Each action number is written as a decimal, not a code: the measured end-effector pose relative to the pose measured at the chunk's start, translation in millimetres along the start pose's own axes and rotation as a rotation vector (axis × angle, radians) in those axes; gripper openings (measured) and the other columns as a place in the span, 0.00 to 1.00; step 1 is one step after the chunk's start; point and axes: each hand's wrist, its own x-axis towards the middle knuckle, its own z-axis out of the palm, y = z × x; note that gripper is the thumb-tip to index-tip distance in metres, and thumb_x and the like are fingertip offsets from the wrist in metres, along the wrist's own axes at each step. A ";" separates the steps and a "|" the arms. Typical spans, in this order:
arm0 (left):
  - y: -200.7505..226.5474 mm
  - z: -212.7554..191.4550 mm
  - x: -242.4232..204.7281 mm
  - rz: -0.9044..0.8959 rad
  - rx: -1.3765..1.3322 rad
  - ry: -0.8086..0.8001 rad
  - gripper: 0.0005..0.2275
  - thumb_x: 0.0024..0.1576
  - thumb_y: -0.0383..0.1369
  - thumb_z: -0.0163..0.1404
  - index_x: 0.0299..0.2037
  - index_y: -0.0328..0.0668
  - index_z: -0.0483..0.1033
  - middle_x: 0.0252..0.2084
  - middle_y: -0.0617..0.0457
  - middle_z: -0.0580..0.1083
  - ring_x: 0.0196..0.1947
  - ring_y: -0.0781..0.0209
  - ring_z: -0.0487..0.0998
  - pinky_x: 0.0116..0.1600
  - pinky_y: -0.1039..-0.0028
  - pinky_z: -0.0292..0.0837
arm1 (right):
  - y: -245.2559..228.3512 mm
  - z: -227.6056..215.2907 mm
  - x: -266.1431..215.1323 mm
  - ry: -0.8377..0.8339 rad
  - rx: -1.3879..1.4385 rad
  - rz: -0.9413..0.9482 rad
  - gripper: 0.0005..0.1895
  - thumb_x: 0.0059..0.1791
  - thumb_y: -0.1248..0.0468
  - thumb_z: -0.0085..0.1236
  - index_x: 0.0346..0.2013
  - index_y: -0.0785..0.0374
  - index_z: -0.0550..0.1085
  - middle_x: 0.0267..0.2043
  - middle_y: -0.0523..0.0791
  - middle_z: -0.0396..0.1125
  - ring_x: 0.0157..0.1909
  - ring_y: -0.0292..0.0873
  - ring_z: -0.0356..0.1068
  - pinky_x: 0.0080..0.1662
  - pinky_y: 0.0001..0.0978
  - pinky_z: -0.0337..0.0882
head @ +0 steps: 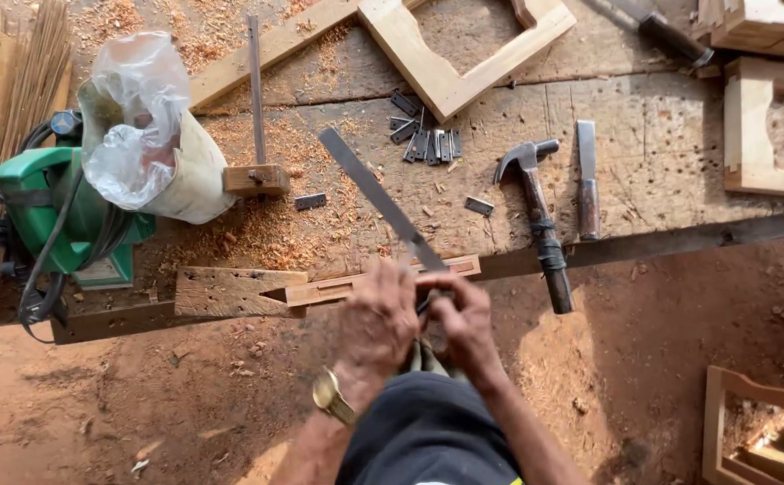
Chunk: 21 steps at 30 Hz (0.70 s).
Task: Fit a metal hinge into a wooden frame by marking, chiseling, and filing the wood.
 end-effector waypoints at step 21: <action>-66.0 32.2 -74.8 0.234 0.127 -0.312 0.20 0.55 0.46 0.52 0.54 0.48 0.73 0.36 0.54 0.63 0.28 0.46 0.76 0.28 0.59 0.72 | 103.8 -32.9 -20.8 0.598 0.545 0.121 0.05 0.60 0.59 0.45 0.43 0.56 0.65 0.39 0.48 0.71 0.27 0.38 0.72 0.36 0.30 0.77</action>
